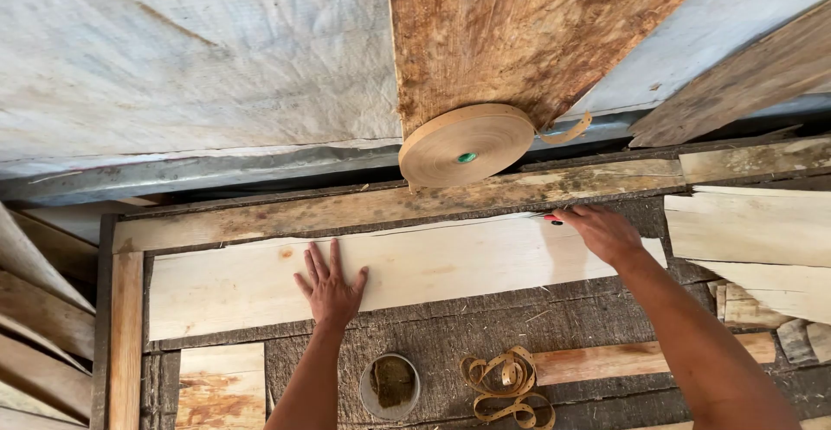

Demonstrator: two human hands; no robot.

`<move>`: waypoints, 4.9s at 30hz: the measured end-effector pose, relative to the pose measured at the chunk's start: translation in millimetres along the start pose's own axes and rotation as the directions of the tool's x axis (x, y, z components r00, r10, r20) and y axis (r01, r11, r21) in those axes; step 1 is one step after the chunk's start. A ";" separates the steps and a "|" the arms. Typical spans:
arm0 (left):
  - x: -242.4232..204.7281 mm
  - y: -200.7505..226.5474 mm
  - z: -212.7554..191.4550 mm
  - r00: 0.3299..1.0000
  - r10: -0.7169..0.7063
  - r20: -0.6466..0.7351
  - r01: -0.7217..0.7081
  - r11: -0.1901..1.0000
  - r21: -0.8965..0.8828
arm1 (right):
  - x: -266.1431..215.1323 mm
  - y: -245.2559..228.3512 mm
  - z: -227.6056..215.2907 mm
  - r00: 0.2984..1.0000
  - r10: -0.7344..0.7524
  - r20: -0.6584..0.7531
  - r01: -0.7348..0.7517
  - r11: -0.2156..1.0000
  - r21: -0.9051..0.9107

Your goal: Using a utility knife to trim and shape thin wood veneer strips on a workshop table.

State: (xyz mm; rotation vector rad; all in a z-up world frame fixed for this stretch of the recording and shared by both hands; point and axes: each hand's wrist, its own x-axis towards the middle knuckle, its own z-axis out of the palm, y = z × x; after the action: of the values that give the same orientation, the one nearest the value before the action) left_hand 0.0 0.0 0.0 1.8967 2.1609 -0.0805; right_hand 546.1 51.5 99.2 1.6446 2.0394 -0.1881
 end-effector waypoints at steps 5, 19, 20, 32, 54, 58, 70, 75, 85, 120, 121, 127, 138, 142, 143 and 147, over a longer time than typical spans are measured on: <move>-0.9 -0.3 1.3 0.999 0.016 -0.034 -0.017 0.999 -0.034 | -1.9 10.8 11.6 0.998 -0.009 -0.057 0.010 1.000 0.017; 2.2 0.1 4.6 0.999 0.014 -0.034 -0.015 1.000 -0.007 | -33.1 25.3 50.3 0.964 0.193 -0.185 -0.160 0.971 0.176; 1.9 0.3 4.2 1.000 0.014 -0.026 -0.014 1.000 -0.002 | -33.2 8.2 51.0 0.960 0.233 -0.152 -0.167 0.919 0.356; -3.8 3.2 -9.9 1.000 -0.021 -0.002 0.021 0.998 -0.065 | -4.7 -116.3 35.6 0.910 0.083 -0.407 0.139 0.863 0.487; -33.2 -94.8 -37.1 0.983 -0.042 0.179 0.068 0.987 -0.142 | 89.8 -443.7 -98.9 0.763 -0.130 -0.634 0.530 0.687 0.497; -34.7 -96.7 -51.2 0.982 -0.016 0.187 0.057 0.975 -0.216 | 107.9 -493.9 -119.7 0.758 -0.103 -0.644 0.543 0.645 0.537; -25.6 -102.5 -72.7 0.893 0.023 0.450 0.105 0.961 -0.257 | 131.8 -535.7 -134.2 0.869 0.063 -0.490 0.267 0.775 0.573; -23.9 -103.3 -74.1 0.879 0.050 0.474 0.085 0.962 -0.259 | 131.1 -540.2 -130.4 0.912 -0.013 -0.410 0.216 0.864 0.455; -25.9 -101.2 -80.9 0.889 0.027 0.457 0.115 0.953 -0.280 | 131.8 -524.5 -125.9 0.766 -0.122 -0.631 0.414 0.844 0.340; -25.7 -97.2 -80.8 0.895 0.007 0.447 0.134 0.950 -0.282 | 175.5 -489.5 -166.8 0.736 0.245 -0.631 0.299 0.718 0.628; -25.1 -97.7 -80.5 0.895 0.008 0.446 0.133 0.950 -0.283 | 175.6 -489.9 -162.8 0.736 0.245 -0.632 0.299 0.720 0.627; -25.9 -97.6 -80.2 0.894 0.017 0.447 0.122 0.952 -0.281 | 157.3 -487.9 -141.2 0.746 0.193 -0.637 0.364 0.683 0.633; -27.3 -98.5 -71.6 0.902 0.025 0.432 0.096 0.962 -0.256 | 84.9 -459.7 -100.2 0.803 0.087 -0.589 0.307 0.787 0.535; -25.4 -99.8 -59.9 0.916 0.026 0.400 0.089 0.960 -0.266 | 76.0 -397.7 -57.1 0.810 0.216 -0.545 0.197 0.775 0.601; -25.1 -100.1 -58.1 0.920 0.025 0.392 0.088 0.959 -0.268 | 72.8 -378.9 -43.2 0.799 0.330 -0.503 0.077 0.773 0.629; -24.4 -99.3 -53.4 0.932 0.022 0.361 0.081 0.961 -0.266 | 49.0 -308.6 -20.6 0.756 0.586 -0.292 -0.309 0.712 0.631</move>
State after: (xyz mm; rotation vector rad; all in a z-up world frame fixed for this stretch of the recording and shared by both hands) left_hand -103.3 -26.5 44.1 1.5530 1.8448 -0.1163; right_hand 241.7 23.4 31.1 2.7686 1.8970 -0.2179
